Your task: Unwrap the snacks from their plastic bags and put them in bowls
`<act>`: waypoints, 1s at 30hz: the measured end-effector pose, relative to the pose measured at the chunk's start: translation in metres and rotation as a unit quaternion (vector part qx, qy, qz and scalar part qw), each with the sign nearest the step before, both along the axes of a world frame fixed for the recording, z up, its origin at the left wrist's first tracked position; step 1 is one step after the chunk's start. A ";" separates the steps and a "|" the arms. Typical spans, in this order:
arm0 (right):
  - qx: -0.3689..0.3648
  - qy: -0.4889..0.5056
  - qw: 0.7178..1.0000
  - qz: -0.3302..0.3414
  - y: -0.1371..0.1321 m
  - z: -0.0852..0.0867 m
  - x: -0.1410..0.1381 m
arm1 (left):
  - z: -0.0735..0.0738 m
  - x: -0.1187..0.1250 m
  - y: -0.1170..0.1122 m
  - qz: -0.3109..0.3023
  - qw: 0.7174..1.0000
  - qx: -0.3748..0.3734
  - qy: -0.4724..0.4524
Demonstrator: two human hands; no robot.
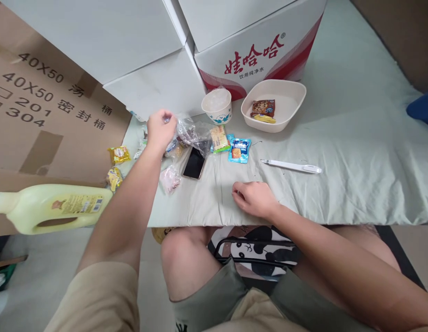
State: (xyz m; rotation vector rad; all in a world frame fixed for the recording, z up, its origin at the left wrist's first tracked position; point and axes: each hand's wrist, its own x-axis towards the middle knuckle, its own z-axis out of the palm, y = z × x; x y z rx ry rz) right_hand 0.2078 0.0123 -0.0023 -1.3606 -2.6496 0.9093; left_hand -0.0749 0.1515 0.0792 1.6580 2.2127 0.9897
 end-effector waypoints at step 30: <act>0.007 -0.003 0.999 0.036 0.003 -0.001 0.003 | -0.046 0.007 0.006 -0.124 0.900 -0.272 0.318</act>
